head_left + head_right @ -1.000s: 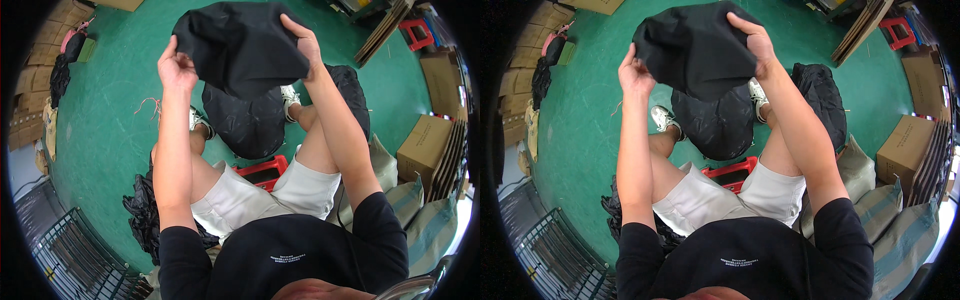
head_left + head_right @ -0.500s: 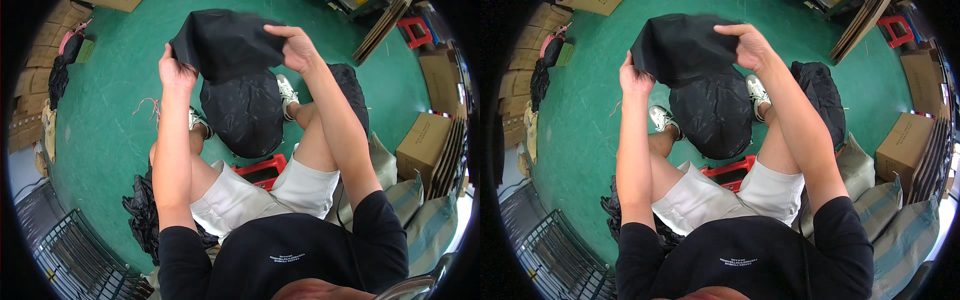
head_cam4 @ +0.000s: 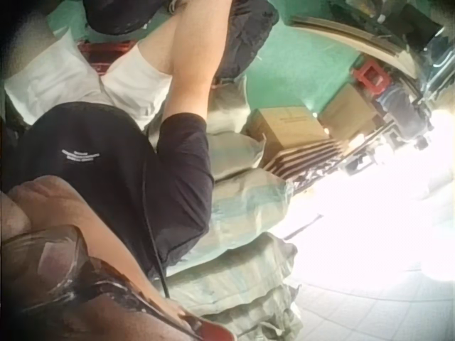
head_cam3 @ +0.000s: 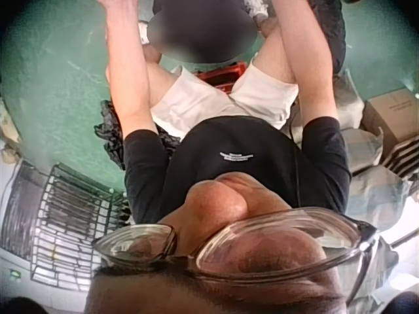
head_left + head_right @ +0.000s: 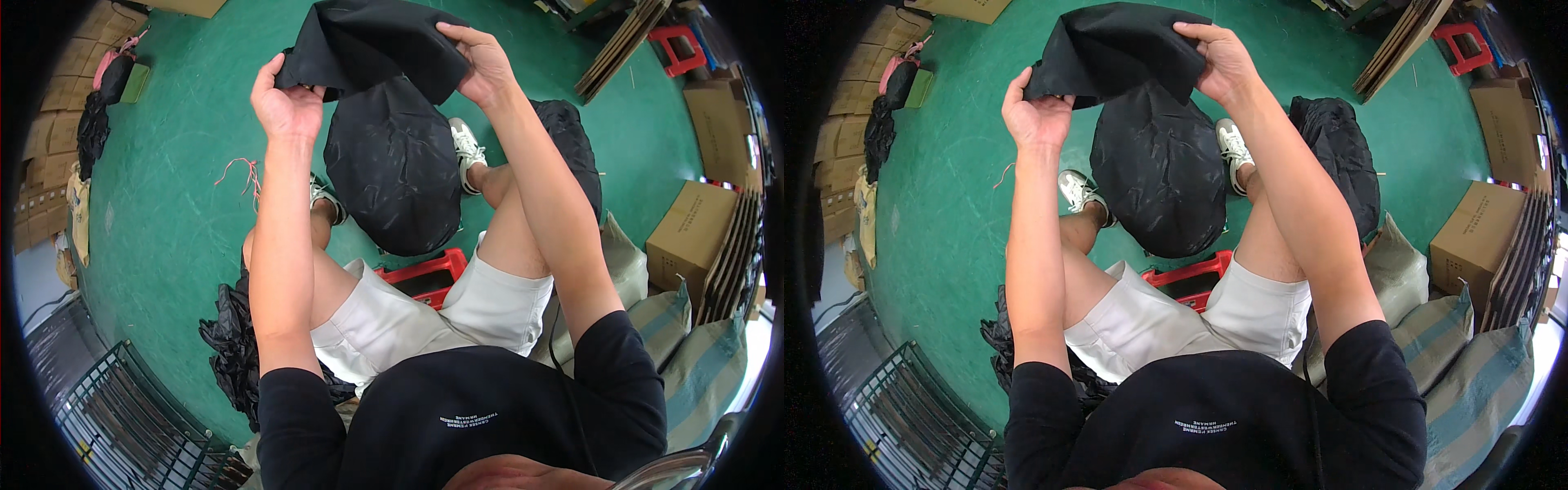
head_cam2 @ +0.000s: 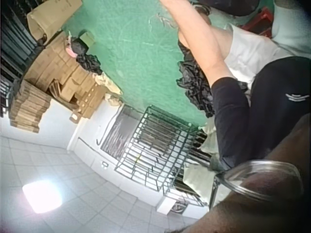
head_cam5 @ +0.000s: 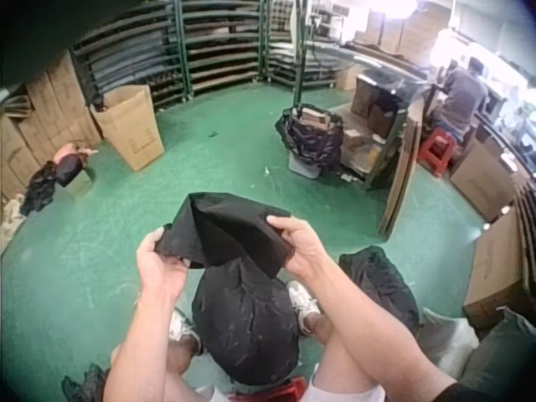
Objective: Folding and organizing black fabric items in a warehouse setting.
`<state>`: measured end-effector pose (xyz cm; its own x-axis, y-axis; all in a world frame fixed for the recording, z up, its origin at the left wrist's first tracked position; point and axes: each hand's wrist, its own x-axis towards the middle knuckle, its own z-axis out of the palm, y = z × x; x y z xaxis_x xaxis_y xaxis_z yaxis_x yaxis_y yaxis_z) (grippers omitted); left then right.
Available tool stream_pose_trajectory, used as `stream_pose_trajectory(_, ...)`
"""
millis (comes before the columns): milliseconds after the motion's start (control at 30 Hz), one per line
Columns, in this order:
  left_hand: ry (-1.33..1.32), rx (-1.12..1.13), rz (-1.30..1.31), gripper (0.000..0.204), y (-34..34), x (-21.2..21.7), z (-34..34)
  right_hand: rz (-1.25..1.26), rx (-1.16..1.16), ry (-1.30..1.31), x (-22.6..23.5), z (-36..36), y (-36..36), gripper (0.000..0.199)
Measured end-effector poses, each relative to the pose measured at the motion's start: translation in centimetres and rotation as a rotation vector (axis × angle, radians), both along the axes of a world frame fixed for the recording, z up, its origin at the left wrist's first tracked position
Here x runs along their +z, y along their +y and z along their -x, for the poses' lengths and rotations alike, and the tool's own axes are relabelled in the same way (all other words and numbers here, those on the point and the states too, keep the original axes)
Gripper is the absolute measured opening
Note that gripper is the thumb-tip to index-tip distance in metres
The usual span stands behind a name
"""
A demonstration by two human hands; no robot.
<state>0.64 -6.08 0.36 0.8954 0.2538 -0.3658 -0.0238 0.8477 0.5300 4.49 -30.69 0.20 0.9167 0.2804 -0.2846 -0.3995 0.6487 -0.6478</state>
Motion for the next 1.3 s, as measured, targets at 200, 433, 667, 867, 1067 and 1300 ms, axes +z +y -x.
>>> stream_pose_trajectory(200,-0.080,-0.017,0.004,0.018,0.2,0.0,0.0,-0.168,0.004,-0.042,-0.7,-0.3,-0.1,0.019)
stream_pose_trajectory(433,0.159,-0.157,-0.185,0.014,-0.9,-2.6,-0.7,-0.040,-0.067,0.006,0.2,0.2,0.6,0.016)
stream_pose_trajectory(667,0.091,-0.110,-0.048,0.036,-1.0,-4.1,-1.1,-0.118,0.009,0.025,0.7,0.0,-0.7,0.022)
stream_pose_trajectory(867,0.107,0.006,-0.002,0.036,0.9,-3.6,-0.8,-0.168,0.060,0.051,0.6,-0.1,-1.0,0.012)
stream_pose_trajectory(1067,0.173,-0.211,0.027,0.045,-1.2,-0.4,0.1,-0.231,0.117,-0.081,-0.4,-0.2,-1.2,0.014)
stream_pose_trajectory(1300,0.083,-0.567,0.056,0.040,-2.1,-1.2,0.0,-0.143,0.150,-0.081,0.6,0.6,-1.0,0.013)
